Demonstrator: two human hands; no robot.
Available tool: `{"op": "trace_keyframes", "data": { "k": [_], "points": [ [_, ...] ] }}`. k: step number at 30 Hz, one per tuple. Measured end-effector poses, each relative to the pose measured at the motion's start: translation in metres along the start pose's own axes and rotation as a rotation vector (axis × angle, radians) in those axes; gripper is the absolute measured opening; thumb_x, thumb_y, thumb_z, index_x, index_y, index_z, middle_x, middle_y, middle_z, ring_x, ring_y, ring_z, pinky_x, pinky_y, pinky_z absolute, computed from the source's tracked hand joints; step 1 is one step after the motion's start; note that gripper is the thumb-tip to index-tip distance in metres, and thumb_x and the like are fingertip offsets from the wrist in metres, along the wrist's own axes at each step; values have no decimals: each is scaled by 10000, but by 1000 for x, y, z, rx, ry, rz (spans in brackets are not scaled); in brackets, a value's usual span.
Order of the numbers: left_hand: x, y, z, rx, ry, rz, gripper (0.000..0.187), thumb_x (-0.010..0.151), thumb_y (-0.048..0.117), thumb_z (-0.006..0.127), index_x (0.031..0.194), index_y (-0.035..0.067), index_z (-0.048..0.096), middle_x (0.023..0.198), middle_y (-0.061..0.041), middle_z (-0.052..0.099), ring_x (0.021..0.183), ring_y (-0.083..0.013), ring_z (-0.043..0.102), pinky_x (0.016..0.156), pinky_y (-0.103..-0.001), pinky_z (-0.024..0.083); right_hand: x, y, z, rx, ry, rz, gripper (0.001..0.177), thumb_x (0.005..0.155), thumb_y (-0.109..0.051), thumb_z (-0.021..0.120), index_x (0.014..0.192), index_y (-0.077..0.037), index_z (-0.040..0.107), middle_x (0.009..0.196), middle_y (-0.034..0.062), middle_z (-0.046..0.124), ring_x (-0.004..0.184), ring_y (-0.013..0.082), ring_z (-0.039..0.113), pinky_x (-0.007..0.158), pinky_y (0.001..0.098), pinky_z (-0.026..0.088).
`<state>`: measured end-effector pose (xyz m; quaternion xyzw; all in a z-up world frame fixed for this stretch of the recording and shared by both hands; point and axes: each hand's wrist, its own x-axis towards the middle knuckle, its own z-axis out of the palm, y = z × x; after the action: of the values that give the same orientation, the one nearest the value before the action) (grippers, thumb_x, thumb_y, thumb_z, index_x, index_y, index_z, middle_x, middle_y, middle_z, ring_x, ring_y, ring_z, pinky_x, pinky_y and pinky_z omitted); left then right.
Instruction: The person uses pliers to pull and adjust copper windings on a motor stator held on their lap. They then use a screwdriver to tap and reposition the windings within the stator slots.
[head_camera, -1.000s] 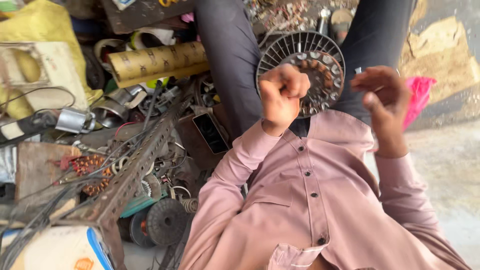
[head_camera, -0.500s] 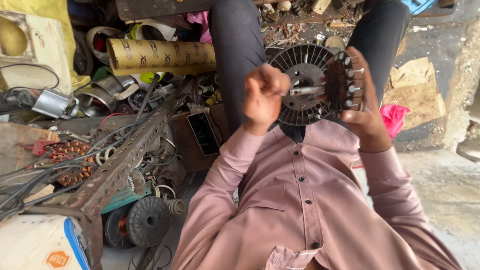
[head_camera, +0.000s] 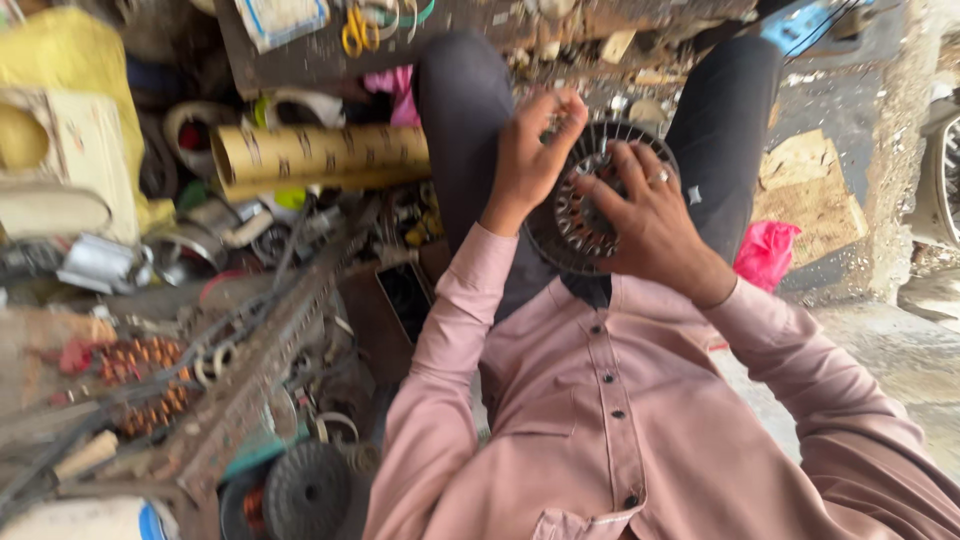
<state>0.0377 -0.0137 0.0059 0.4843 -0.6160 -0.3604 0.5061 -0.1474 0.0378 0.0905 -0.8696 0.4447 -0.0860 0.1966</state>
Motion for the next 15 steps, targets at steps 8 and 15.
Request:
{"op": "trace_keyframes", "data": {
  "k": [8, 15],
  "points": [
    [-5, 9, 8, 94, -300, -171, 459, 1026, 443, 581, 1266, 66, 682, 1218, -165, 719, 1161, -367, 676, 952, -410, 533, 48, 120, -18, 160, 152, 84, 640, 762, -351, 882, 1282, -90, 615, 1211, 170, 644, 1130, 416, 636, 937, 502, 516],
    [-18, 17, 9, 191, -238, -76, 565, 997, 547, 585, 1223, 39, 684, 1263, -167, 709, 1186, -358, 679, 989, -414, 525, 131, 243, -9, -94, 420, 477, 505, 883, -308, 776, 1247, -17, 581, 994, 250, 674, 879, 470, 660, 695, 567, 506]
  ]
}}
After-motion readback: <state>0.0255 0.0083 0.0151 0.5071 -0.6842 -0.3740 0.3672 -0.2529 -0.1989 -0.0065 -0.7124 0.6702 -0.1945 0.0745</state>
